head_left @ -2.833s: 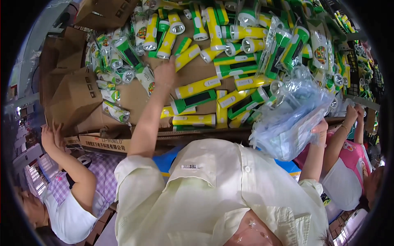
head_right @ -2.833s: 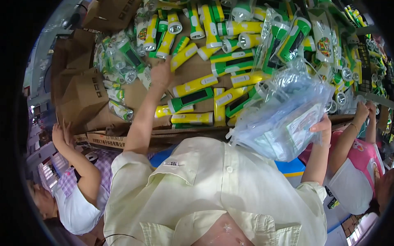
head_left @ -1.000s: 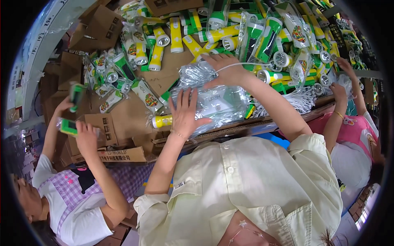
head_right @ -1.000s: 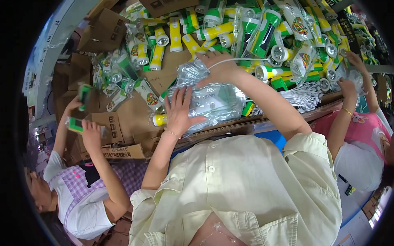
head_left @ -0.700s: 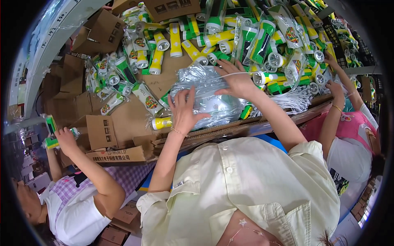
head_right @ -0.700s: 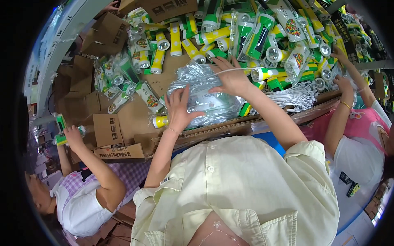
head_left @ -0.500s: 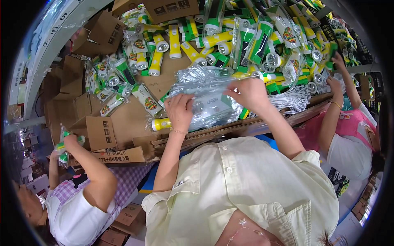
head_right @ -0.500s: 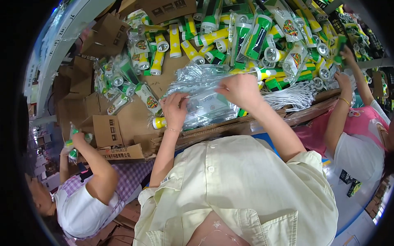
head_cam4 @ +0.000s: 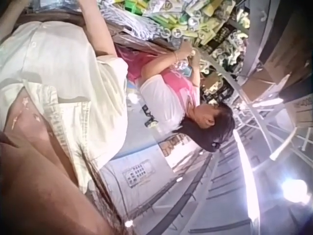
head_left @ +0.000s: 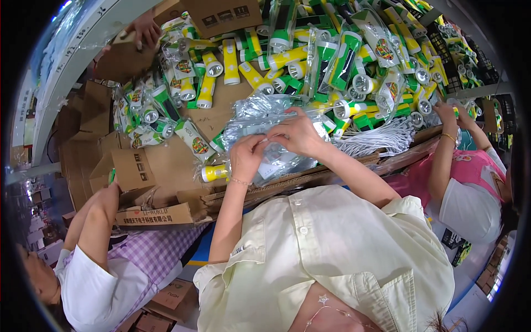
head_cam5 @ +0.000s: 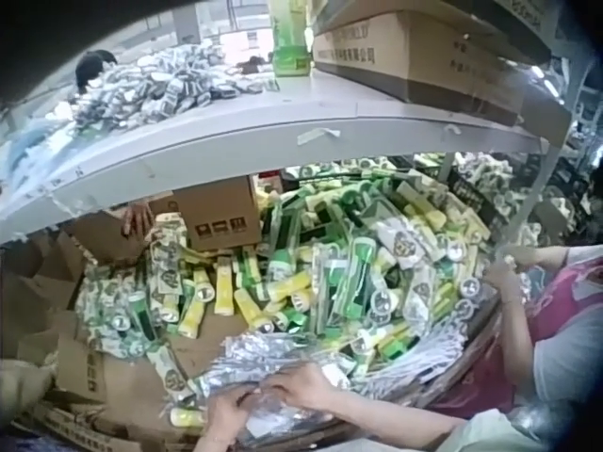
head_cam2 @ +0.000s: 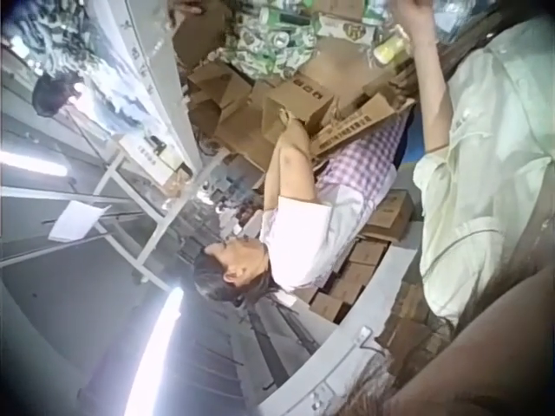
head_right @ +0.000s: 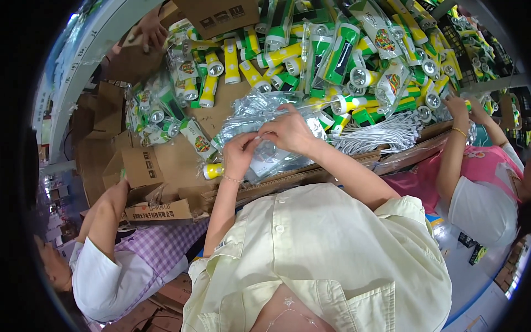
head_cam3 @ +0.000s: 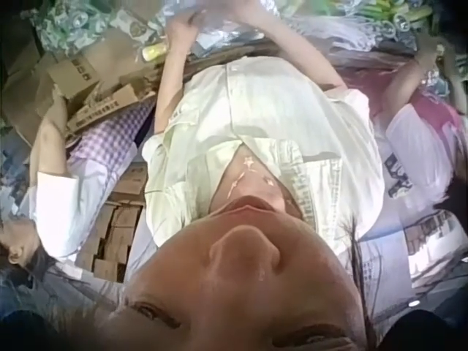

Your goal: Picking up packaged flashlights from a pile and placing them into a larger plastic bag.

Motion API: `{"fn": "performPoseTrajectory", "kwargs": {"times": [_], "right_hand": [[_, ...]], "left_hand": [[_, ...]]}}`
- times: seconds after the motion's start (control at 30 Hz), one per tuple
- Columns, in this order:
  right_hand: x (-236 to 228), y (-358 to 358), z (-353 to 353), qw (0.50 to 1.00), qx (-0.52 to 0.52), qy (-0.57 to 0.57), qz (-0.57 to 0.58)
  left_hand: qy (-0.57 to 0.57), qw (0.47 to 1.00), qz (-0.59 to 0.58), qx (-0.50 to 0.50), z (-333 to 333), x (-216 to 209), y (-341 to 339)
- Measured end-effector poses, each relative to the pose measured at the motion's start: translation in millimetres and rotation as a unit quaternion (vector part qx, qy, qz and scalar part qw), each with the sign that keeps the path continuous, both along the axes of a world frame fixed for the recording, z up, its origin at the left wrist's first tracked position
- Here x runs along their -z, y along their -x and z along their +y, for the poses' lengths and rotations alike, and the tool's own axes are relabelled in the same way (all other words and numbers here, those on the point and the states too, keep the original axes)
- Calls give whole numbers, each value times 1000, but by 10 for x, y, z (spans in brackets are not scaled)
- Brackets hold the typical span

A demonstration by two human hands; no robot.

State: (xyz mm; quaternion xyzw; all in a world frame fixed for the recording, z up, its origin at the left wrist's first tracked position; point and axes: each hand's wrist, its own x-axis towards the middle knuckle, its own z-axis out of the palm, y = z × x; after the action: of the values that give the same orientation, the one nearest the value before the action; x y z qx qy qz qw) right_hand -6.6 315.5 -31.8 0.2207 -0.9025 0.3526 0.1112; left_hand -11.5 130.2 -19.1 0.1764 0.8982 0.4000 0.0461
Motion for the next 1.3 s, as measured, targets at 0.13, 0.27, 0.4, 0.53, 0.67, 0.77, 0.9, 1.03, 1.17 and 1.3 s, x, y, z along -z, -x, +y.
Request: {"fn": "performPoseTrajectory", "kwargs": {"times": [0.13,0.27,0.4,0.53,0.67,0.77,0.9,1.03,1.17,1.3], "right_hand": [[79,-41,52,1000,-4,-9,7],[39,-15,58,1000,-8,-24,2],[-23,-18,102,998,-40,-33,33],[0,-49,160,999,-48,0,-1],[-27,-87,152,998,-56,-29,-14],[-72,-76,95,990,-76,-118,-34],[-210,-112,205,971,-126,-198,-40],[-311,-179,388,973,-104,-206,1],[-466,-254,175,974,-97,-185,90],[-581,-255,134,972,-91,-177,126]], "left_hand": [[-46,994,-97,-21,62,13,-7],[-32,991,-125,-27,78,17,1],[-14,990,-134,-27,30,19,48],[-15,987,-161,4,67,-30,72],[-16,983,-180,13,50,-62,49],[1,986,-165,20,16,-76,-10],[134,991,-32,0,-43,-234,-85],[209,978,-11,-25,-181,-523,-69],[136,990,5,-27,-57,-656,-106],[204,978,-15,-29,-40,-578,-126]]}}
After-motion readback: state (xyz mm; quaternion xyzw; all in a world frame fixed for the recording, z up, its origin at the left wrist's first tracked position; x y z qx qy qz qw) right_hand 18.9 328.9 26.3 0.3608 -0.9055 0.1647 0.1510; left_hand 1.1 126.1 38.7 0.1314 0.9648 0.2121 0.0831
